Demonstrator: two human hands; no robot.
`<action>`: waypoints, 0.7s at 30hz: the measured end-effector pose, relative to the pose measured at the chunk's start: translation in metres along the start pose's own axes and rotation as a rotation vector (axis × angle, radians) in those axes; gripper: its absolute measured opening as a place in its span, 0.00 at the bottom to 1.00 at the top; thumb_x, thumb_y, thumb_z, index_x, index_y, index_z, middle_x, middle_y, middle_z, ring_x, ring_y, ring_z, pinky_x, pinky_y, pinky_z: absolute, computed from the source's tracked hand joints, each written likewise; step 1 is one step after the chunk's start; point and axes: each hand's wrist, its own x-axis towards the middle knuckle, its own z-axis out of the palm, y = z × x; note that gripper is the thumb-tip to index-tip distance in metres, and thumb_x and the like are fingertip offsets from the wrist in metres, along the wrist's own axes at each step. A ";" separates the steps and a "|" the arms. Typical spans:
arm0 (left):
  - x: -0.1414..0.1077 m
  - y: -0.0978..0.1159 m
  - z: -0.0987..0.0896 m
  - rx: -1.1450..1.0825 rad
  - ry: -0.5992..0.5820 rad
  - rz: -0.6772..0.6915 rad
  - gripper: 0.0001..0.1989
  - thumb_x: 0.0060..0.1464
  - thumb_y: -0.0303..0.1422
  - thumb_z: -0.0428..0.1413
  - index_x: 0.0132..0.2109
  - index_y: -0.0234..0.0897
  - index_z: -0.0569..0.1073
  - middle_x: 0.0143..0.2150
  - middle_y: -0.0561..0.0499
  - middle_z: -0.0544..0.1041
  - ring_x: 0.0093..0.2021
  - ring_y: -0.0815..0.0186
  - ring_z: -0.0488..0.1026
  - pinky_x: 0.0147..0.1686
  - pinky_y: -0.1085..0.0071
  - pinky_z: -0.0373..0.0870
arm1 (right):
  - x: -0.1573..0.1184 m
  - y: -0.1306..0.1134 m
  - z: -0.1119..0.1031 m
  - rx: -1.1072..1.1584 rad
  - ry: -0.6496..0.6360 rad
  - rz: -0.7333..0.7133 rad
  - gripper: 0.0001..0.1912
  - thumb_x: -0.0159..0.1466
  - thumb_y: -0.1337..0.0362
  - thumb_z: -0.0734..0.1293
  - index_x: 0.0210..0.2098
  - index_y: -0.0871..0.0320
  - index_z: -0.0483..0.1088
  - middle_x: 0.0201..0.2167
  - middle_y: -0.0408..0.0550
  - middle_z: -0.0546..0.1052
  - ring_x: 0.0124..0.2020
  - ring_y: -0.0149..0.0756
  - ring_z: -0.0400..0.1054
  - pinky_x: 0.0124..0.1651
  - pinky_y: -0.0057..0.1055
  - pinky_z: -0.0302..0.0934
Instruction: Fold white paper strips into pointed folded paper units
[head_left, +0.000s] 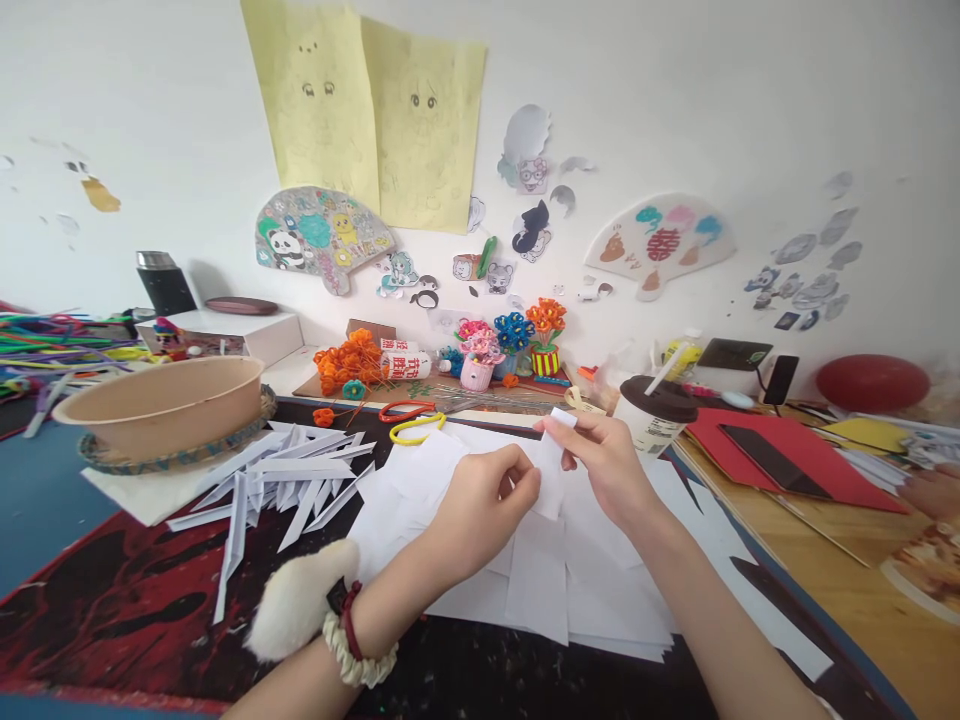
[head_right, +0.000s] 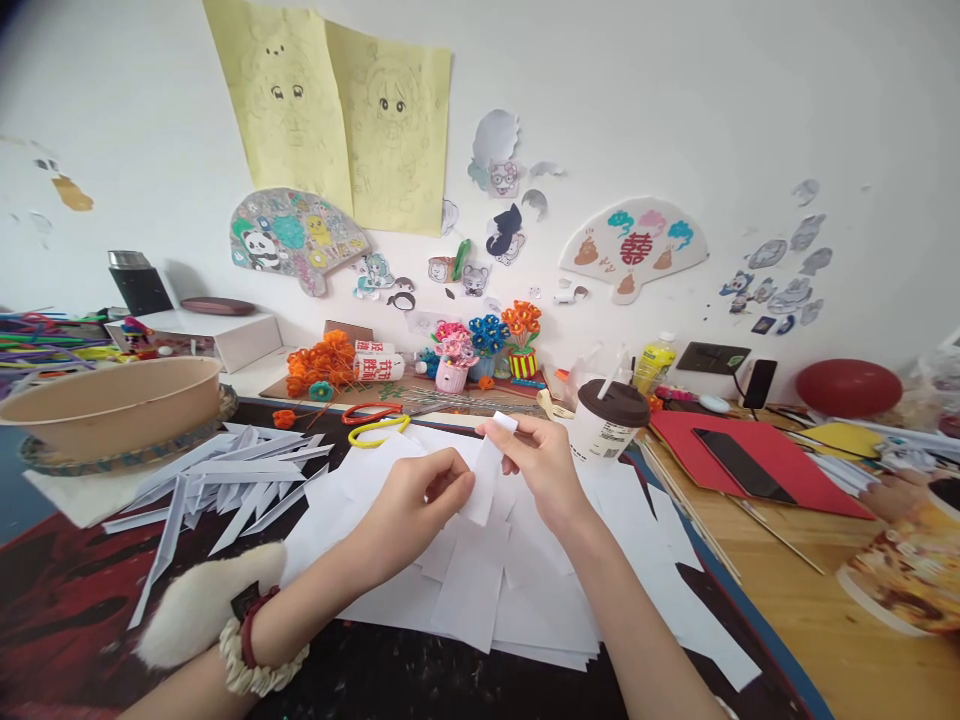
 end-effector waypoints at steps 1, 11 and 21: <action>0.000 0.000 0.000 -0.002 0.002 -0.005 0.12 0.58 0.31 0.49 0.26 0.37 0.65 0.21 0.57 0.64 0.23 0.70 0.60 0.25 0.74 0.55 | -0.001 0.000 0.001 -0.003 -0.029 0.009 0.15 0.53 0.53 0.74 0.27 0.60 0.79 0.21 0.45 0.72 0.21 0.29 0.57 0.22 0.28 0.52; 0.002 -0.005 0.001 -0.015 0.053 -0.010 0.16 0.61 0.34 0.47 0.25 0.36 0.66 0.18 0.58 0.61 0.21 0.71 0.59 0.24 0.74 0.54 | -0.005 0.004 0.010 0.004 -0.210 -0.003 0.16 0.56 0.54 0.72 0.22 0.60 0.72 0.19 0.41 0.67 0.22 0.29 0.58 0.22 0.27 0.52; 0.003 -0.009 0.000 -0.021 0.046 0.024 0.14 0.58 0.30 0.47 0.23 0.36 0.62 0.19 0.58 0.59 0.22 0.72 0.59 0.24 0.75 0.54 | -0.006 0.002 0.013 0.018 -0.245 -0.021 0.17 0.55 0.54 0.73 0.21 0.60 0.71 0.18 0.40 0.66 0.20 0.28 0.58 0.22 0.26 0.54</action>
